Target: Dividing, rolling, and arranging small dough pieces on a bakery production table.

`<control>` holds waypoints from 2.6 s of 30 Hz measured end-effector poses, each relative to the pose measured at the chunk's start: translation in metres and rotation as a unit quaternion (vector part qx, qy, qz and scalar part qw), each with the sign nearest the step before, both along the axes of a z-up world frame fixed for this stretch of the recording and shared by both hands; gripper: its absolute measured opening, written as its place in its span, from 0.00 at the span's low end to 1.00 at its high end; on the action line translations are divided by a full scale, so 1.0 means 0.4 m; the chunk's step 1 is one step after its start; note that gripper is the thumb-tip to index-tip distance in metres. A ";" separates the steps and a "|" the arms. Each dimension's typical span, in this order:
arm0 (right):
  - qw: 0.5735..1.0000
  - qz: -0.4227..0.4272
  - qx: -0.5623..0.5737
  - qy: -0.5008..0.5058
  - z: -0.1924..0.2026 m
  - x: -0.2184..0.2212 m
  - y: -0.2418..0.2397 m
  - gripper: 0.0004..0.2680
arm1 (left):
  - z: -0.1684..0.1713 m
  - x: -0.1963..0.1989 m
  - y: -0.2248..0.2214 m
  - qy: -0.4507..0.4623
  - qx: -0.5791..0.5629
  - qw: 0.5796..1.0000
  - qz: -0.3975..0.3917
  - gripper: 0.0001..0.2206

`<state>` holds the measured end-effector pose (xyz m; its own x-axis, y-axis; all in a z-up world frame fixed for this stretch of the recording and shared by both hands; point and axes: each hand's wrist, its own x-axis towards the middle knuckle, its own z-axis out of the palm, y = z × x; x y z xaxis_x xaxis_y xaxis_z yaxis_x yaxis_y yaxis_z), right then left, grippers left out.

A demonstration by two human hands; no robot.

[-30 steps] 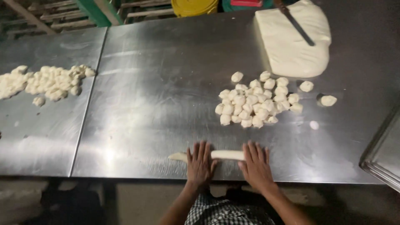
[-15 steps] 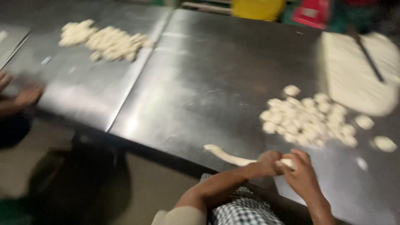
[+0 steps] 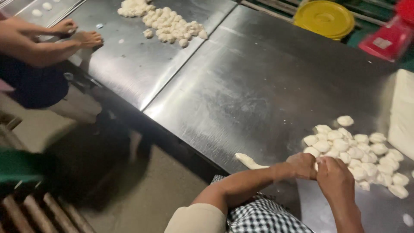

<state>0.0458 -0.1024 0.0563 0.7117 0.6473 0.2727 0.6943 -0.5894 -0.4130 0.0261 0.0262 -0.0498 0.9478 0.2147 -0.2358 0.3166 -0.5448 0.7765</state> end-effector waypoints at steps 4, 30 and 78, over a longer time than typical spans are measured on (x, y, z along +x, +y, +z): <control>0.998 -0.009 0.030 0.052 -0.060 0.066 -0.014 0.07 | 0.167 -0.034 0.037 0.010 0.024 0.996 -0.084 0.28; 0.808 -0.015 -0.009 0.589 0.025 -0.007 0.097 0.08 | 0.114 0.068 0.195 0.192 0.229 0.953 -0.054 0.26; 0.958 -0.175 0.094 0.207 -0.094 -0.138 0.177 0.12 | 0.027 -0.138 0.222 -0.148 -0.070 0.980 -0.115 0.28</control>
<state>-0.0094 -0.0315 0.0186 0.9484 0.3169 0.0081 0.2213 -0.6434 -0.7328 -0.0289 0.1152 -0.0392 0.9986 -0.0282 0.0451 -0.0530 -0.4571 0.8878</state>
